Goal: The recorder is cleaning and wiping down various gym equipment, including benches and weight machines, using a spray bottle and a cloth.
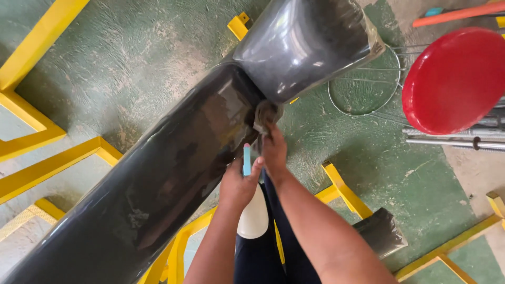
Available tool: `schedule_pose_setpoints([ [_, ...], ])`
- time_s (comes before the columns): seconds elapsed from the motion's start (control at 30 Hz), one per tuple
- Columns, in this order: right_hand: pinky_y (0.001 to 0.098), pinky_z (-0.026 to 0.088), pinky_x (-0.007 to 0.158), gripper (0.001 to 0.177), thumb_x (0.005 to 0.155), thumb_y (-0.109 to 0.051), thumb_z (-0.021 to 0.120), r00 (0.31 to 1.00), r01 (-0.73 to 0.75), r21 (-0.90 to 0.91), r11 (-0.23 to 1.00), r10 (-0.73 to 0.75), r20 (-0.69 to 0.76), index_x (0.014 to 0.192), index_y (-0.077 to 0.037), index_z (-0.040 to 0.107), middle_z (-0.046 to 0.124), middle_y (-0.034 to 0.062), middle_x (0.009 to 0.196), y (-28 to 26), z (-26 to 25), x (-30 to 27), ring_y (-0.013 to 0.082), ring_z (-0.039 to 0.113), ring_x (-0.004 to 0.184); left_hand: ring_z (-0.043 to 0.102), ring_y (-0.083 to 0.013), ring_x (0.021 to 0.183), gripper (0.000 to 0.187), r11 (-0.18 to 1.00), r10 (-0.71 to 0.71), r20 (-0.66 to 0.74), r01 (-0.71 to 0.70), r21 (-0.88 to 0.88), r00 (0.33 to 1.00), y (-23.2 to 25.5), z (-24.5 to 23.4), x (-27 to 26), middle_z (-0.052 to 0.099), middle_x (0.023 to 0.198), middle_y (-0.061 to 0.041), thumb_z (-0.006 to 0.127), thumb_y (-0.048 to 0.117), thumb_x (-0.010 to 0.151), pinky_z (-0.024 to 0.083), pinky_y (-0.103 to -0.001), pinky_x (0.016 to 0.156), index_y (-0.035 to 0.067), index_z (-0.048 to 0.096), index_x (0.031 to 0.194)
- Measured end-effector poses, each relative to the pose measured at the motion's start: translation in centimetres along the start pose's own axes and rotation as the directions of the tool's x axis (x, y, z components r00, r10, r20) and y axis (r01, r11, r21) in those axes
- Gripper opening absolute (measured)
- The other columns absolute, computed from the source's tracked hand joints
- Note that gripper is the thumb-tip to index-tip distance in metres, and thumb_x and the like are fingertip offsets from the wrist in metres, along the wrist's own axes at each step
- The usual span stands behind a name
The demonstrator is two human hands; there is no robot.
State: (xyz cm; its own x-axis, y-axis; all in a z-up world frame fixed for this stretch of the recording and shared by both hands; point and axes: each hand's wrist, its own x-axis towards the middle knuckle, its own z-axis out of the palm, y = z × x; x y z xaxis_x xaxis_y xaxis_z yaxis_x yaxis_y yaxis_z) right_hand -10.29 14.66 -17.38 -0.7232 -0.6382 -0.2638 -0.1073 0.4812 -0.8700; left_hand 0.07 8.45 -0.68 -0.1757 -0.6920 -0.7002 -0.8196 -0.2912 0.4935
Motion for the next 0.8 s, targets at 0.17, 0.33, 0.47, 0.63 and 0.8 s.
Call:
schedule_pose_setpoints([
  [0.17,0.0317,0.053,0.087,0.028,0.099,-0.013,0.06,0.845,-0.471,0.276,0.838,0.339,0.414,0.123,-0.001,0.068,0.071,0.0079,0.109,-2.1,-0.2,-10.1,0.0161,0.064,0.098,0.07,-0.0375,0.083,0.056,0.992,-0.008,0.026,0.011,-0.127,1.0,-1.9,-4.1,-3.9,0.072,0.086,-0.017,0.066,0.06,0.085,0.054,-0.044,0.074,0.006,0.071,0.099],
  [0.33,0.0327,0.051,0.1,0.03,0.1,-0.013,0.061,0.813,-0.462,0.365,0.808,0.221,0.539,0.128,-0.002,0.065,0.069,0.0096,0.122,-6.7,-2.3,-12.9,0.0166,0.065,0.113,0.067,-0.0369,0.075,0.051,0.985,-0.032,0.039,0.039,-0.167,0.999,-5.0,-7.8,-7.0,0.07,0.079,-0.018,0.067,0.053,0.091,0.055,-0.043,0.072,0.002,0.067,0.091],
  [0.47,0.0454,0.038,0.116,0.048,0.093,-0.012,0.064,0.896,0.199,-0.005,0.98,-0.18,0.405,0.14,-0.006,0.058,0.049,0.025,0.151,-9.2,-0.8,-10.7,0.0414,0.043,0.14,0.068,-0.0344,0.076,0.047,0.984,0.039,0.009,-0.037,-0.177,0.999,-5.0,-9.6,-7.7,0.07,0.08,-0.016,0.067,0.052,0.088,0.054,-0.042,0.07,0.006,0.069,0.094],
  [0.63,0.0617,0.023,0.124,0.058,0.101,-0.017,0.062,0.834,0.543,-0.364,0.757,-0.433,0.343,0.153,-0.002,0.043,0.03,0.032,0.161,-4.7,4.9,-1.7,0.0612,0.025,0.148,0.067,-0.0343,0.076,0.049,0.979,0.0,-0.03,-0.007,-0.206,1.0,-6.4,-10.2,-6.3,0.07,0.079,-0.016,0.069,0.054,0.088,0.052,-0.042,0.069,0.005,0.069,0.09],
  [0.8,0.058,0.026,0.125,0.046,0.105,-0.019,0.058,0.948,0.319,-0.387,0.865,-0.294,0.125,0.148,-0.004,0.05,0.037,0.0297,0.162,-3.9,7.2,0.3,0.0542,0.029,0.15,0.067,-0.0349,0.073,0.05,0.932,0.041,-0.038,-0.052,-0.358,0.998,-7.0,-12.5,-7.0,0.069,0.077,-0.015,0.067,0.055,0.089,0.053,-0.042,0.069,0.006,0.068,0.092],
])
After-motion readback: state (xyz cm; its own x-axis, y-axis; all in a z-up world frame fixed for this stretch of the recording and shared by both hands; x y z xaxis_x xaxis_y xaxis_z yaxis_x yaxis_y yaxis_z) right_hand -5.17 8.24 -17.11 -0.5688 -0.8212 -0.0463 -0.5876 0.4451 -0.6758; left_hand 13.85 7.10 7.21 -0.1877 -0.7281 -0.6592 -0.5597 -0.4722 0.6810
